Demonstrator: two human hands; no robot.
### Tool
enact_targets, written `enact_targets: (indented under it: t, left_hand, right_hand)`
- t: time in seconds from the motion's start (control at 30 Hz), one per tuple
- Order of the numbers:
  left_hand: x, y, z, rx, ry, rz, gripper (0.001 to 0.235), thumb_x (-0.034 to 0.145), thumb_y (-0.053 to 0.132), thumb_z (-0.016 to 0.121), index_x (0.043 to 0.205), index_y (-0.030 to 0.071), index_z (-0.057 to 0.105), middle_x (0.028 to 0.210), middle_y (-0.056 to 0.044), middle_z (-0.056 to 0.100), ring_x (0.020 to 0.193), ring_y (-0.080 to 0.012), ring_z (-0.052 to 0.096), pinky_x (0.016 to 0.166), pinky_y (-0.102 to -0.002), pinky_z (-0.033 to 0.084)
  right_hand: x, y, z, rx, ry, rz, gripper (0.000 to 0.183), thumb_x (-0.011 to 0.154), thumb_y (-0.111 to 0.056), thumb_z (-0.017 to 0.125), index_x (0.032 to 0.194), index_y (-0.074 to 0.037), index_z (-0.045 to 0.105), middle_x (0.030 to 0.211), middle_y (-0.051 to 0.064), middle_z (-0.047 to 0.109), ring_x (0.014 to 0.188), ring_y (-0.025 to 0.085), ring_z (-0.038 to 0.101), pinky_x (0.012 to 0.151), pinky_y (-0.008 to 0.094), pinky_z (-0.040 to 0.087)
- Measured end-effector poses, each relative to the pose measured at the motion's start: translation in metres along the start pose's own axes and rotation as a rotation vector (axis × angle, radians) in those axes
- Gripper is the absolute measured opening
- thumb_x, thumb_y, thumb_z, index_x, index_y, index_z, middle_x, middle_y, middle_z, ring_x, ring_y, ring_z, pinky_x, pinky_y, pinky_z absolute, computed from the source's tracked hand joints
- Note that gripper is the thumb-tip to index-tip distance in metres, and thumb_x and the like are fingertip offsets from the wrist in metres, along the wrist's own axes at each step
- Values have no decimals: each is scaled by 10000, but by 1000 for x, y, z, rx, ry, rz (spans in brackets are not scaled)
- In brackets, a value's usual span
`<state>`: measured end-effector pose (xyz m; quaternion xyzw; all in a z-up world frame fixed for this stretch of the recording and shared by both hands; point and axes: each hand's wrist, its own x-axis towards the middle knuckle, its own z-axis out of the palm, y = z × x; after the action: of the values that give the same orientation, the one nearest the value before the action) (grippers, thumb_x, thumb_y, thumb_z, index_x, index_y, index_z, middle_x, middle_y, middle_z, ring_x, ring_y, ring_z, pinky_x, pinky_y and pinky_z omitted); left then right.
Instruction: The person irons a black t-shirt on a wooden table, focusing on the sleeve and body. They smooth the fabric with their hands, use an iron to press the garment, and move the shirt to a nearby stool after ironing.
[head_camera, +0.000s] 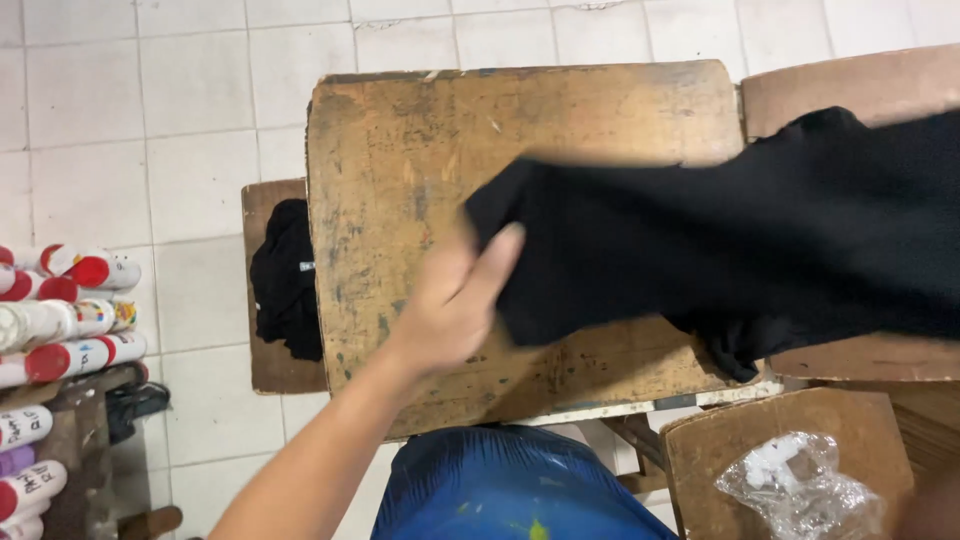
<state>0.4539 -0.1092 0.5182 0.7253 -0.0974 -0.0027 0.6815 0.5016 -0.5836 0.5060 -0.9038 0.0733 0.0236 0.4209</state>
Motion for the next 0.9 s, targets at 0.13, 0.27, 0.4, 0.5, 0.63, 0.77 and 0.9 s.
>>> enact_targets:
  t: [0.13,0.27,0.4,0.5,0.63,0.77,0.9]
  left_hand:
    - [-74,-68,-29,77,151,-277,507,1035,393,420,1333,35,620,1266,-26,686,1169,-146,637,1000,-316,504]
    - [-126,-206,-31,132,186,-669,389,1055,229,519,1337,-13,635,1238,-249,697,1211,-299,634,978,-474,516]
    - [-129,-200,-7,100,232,-786,449,988,160,606,1389,-41,591,1317,-257,661,1281,-347,599,1029,-521,503]
    - [-139,-202,9,-42,287,-829,533,979,111,613,1490,7,504,1441,-220,588,1344,-334,551,1100,-508,468]
    - [-149,-197,11,-40,308,-855,510,976,131,624,1463,12,535,1414,-230,605,1345,-358,544,1100,-534,467]
    - [-155,-186,8,-18,278,-832,500,955,119,645,1436,7,560,1399,-242,614,1343,-385,541,1099,-550,462]
    - [-157,-185,6,-15,268,-836,534,934,163,677,1433,15,559,1361,-250,638,1310,-400,570,1059,-533,495]
  right_hand:
    - [3,-116,109,-68,-111,345,450,1052,-356,540,1417,-119,422,1381,24,441,1255,187,443,1045,404,399]
    - [21,39,250,280,-375,270,442,1038,-139,597,1462,-38,524,1258,248,650,1119,331,645,895,547,534]
    - [-2,27,266,224,-480,299,471,1025,-128,577,1487,-63,512,1316,242,644,1177,329,634,956,563,520]
    - [-5,35,259,134,-457,130,431,1054,-132,551,1480,-71,515,1360,204,628,1257,265,576,1047,529,467]
    - [-9,40,255,-48,-443,32,424,1026,-158,588,1434,-53,540,1316,210,650,1270,309,579,1065,548,449]
    - [-9,52,261,-114,-398,24,418,1011,-165,611,1415,-66,565,1282,230,670,1263,347,591,1046,580,458]
    - [-24,4,257,-144,-384,87,504,1028,-164,570,1514,-73,474,1339,249,633,1275,414,564,1059,602,445]
